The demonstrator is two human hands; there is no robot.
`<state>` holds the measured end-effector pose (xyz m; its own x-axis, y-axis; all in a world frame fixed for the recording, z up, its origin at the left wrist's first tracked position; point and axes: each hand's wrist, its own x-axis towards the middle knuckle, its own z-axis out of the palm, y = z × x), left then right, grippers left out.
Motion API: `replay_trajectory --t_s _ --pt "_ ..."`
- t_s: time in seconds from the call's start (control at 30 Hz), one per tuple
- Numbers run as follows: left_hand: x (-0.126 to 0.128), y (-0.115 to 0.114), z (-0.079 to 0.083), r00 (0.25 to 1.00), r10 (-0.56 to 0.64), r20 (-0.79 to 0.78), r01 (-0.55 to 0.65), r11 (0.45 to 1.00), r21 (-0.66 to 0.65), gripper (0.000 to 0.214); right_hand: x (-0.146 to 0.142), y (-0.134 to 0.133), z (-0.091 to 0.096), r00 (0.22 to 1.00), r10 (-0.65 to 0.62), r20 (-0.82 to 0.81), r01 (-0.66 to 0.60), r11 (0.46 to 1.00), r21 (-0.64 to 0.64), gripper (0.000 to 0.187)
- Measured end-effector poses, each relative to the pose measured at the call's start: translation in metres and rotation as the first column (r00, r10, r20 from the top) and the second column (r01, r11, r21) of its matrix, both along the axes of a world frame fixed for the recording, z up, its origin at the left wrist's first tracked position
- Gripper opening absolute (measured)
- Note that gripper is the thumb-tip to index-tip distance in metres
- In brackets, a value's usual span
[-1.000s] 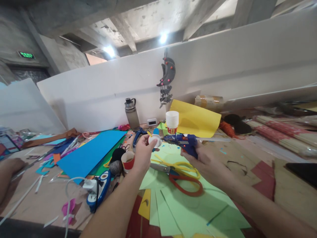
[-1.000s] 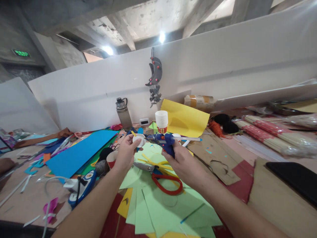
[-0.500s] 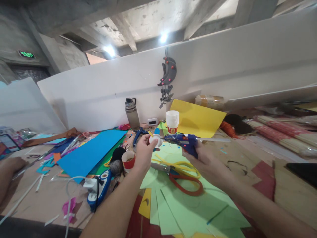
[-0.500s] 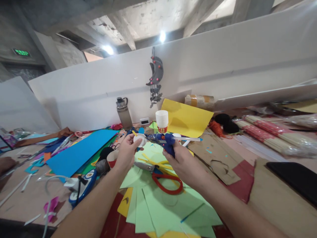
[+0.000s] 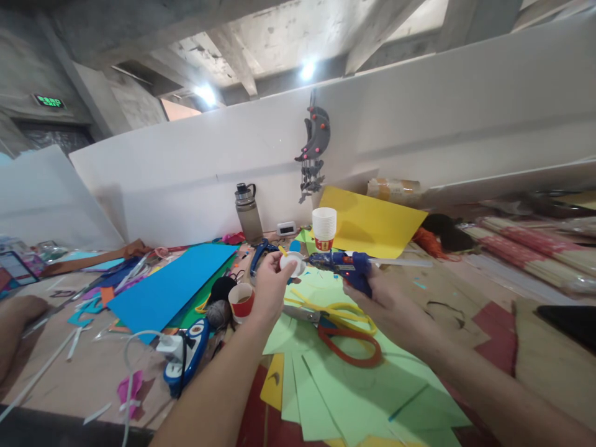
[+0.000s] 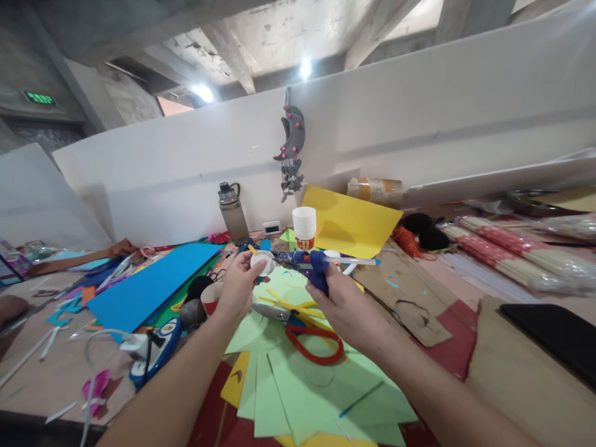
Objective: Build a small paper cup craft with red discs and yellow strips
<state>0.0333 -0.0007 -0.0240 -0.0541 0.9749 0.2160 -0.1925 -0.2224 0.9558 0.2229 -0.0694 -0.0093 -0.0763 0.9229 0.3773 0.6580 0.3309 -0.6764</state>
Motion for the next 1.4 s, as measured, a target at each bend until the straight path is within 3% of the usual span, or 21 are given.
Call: replay_trajectory --t_s 1.13,1.4 --pt "-0.0006 0.0003 0.0003 1.0 -0.008 0.02 0.008 1.0 0.002 0.034 0.0004 -0.0021 0.0026 1.0 -0.015 -0.008 0.015 1.0 0.002 0.026" --pt "-0.0015 -0.0012 0.0039 0.986 -0.104 0.131 0.11 0.993 -0.038 0.032 0.0031 -0.0019 -0.0008 0.99 -0.082 -0.118 0.078 0.996 -0.038 0.022"
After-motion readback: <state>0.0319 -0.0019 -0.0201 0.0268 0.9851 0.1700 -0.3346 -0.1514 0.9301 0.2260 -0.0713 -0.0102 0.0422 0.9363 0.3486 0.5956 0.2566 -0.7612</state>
